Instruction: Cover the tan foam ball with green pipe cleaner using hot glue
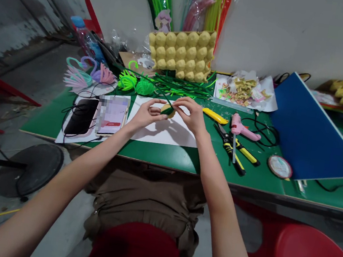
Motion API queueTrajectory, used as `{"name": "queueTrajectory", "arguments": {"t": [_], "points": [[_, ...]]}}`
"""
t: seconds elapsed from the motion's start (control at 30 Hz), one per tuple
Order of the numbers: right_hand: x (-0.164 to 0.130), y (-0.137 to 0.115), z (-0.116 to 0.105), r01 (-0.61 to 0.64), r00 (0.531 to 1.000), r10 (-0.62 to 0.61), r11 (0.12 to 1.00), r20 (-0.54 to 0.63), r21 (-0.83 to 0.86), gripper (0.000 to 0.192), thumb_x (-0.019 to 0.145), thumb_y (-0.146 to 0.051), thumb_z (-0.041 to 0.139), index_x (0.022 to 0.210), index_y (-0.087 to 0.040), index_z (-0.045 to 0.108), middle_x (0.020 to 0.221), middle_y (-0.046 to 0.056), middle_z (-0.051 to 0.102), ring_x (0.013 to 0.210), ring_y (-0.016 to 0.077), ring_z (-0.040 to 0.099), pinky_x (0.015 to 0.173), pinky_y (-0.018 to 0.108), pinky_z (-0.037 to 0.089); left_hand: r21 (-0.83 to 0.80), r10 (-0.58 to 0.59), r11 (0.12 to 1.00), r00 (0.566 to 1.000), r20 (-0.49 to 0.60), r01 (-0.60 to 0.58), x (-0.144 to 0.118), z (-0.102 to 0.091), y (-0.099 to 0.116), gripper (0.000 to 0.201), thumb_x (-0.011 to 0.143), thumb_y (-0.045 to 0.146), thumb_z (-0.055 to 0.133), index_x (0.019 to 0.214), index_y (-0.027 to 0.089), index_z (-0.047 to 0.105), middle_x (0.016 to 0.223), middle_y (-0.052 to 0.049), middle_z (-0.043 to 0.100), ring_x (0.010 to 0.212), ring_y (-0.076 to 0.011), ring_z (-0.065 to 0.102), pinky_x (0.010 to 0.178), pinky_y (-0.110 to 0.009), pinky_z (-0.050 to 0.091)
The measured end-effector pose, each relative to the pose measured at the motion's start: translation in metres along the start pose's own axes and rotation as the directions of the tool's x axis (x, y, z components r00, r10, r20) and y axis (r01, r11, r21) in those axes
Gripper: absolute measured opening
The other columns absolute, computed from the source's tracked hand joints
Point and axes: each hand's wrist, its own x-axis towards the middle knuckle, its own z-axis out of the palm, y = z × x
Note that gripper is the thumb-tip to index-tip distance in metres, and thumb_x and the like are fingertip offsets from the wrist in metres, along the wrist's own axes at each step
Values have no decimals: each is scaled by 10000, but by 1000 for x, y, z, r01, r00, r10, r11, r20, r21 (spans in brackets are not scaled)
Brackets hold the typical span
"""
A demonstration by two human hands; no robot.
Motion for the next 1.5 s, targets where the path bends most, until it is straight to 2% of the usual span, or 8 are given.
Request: {"name": "queueTrajectory", "arguments": {"t": [0.17,0.37,0.57,0.73,0.93,1.1,1.37,1.5], "points": [[1,0,-2,-40,999,39,999,16,14,292,867,-535,736,817,-250,781,955,76,758,920,225,722,867,411,604,-23,-79,997,997,26,80,-2,-2,2,787,530,348,947,1214,178,596,866,-57,781,854,-220,764,803,-313,562],[-1,-3,2,48,999,-47,995,8,-86,199,915,-433,703,854,-264,788,956,64,764,911,218,723,905,419,592,-88,-121,989,993,10,122,5,-1,-7,748,587,437,929,1199,168,595,858,-63,789,823,-194,742,787,-314,542],[-4,-4,8,127,992,-127,986,10,-111,151,927,-374,688,873,-274,787,959,54,775,892,208,723,924,436,597,-108,-158,982,986,-53,152,6,1,-6,709,536,320,955,1127,176,591,895,-43,769,832,-176,732,825,-317,531],[-4,-4,9,124,992,-123,987,13,-105,137,928,-371,689,872,-283,778,962,55,768,905,216,724,975,469,587,-139,-130,983,988,-80,118,3,3,0,645,544,262,941,1072,174,581,1011,-62,749,909,-180,741,891,-329,545],[-6,-2,12,128,992,-124,986,39,-107,159,939,-383,671,872,-283,776,957,55,761,895,211,721,993,470,587,-98,-74,993,994,-77,67,6,1,-8,643,570,230,922,1092,180,550,905,-24,722,875,-178,728,836,-316,555],[-6,-1,14,109,993,-105,990,51,-87,168,950,-376,651,858,-277,751,947,41,762,890,205,720,1063,490,548,-95,-48,995,995,-93,39,8,-2,-12,646,540,220,911,1079,187,556,937,-24,704,932,-182,715,901,-347,549],[-7,-4,20,24,999,-20,992,28,-120,206,926,-443,675,918,-237,693,905,53,737,851,214,679,824,379,560,-51,-6,999,994,-111,0,10,-4,-13,694,435,201,901,1050,201,578,984,-14,649,992,-187,671,920,-331,517],[-6,-3,22,51,997,-42,987,60,-155,223,937,-447,657,891,-232,690,891,57,719,845,222,664,818,388,528,-7,17,1000,994,-108,-18,10,-2,-15,692,449,243,894,1064,213,580,976,-24,652,1004,-198,652,883,-317,507]]}}
